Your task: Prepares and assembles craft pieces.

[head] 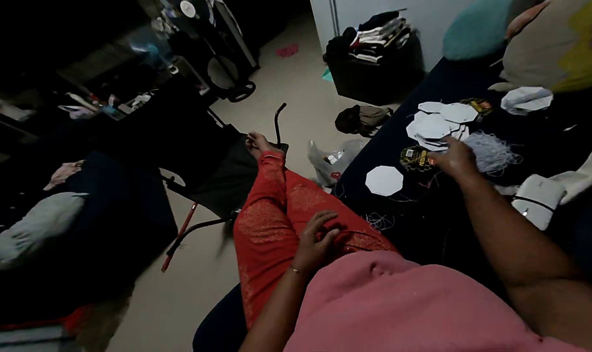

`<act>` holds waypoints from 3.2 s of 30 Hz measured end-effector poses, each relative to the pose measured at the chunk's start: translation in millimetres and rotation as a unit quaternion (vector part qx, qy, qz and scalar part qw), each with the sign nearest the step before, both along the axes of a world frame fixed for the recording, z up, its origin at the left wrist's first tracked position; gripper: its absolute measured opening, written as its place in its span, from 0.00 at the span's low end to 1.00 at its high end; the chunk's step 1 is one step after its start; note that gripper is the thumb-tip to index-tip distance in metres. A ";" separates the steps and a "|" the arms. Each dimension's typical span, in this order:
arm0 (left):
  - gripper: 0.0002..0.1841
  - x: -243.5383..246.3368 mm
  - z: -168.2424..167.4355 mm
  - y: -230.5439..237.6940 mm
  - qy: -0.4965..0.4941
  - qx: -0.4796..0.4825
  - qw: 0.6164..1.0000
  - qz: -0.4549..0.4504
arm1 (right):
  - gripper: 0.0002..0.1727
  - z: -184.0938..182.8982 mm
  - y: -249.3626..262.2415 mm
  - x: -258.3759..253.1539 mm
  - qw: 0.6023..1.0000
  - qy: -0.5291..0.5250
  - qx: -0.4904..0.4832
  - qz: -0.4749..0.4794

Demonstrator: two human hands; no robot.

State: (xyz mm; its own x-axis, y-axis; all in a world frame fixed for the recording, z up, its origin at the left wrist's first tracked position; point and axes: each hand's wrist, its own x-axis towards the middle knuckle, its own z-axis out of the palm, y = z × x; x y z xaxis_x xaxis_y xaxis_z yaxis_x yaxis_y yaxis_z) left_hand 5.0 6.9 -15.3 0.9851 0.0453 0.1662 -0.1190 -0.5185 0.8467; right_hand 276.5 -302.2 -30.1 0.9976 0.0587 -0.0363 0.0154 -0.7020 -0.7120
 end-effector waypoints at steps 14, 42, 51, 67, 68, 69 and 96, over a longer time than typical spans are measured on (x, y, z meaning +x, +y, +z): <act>0.16 -3.3 -1.9 1.6 0.037 -0.034 0.999 -0.008 | 0.55 -38.3 80.7 -36.9 0.959 0.019 -0.131 0.249; 0.11 -2.8 11.1 -1.0 0.050 -0.263 0.955 0.132 | 0.26 -2.2 140.6 -144.6 0.873 0.022 0.321 0.367; 0.09 -0.9 7.7 -0.4 0.111 -0.354 0.916 0.152 | 0.26 -6.4 143.5 -152.8 0.872 0.017 0.313 0.376; 0.10 -0.8 3.3 3.2 0.140 -0.344 0.920 0.129 | 0.25 -5.2 143.9 -156.9 0.885 0.006 0.281 0.371; 0.11 -1.1 4.3 3.1 0.144 -0.339 0.921 0.126 | 0.25 -4.7 143.9 -157.3 0.885 0.007 0.279 0.374; 0.11 -1.2 4.7 3.4 0.148 -0.338 0.921 0.122 | 0.25 -4.0 143.7 -157.9 0.884 0.008 0.278 0.376; 0.09 -2.4 -1.1 6.4 0.145 -0.313 0.932 0.112 | 0.25 -9.1 143.3 -161.3 0.888 -0.033 0.251 0.383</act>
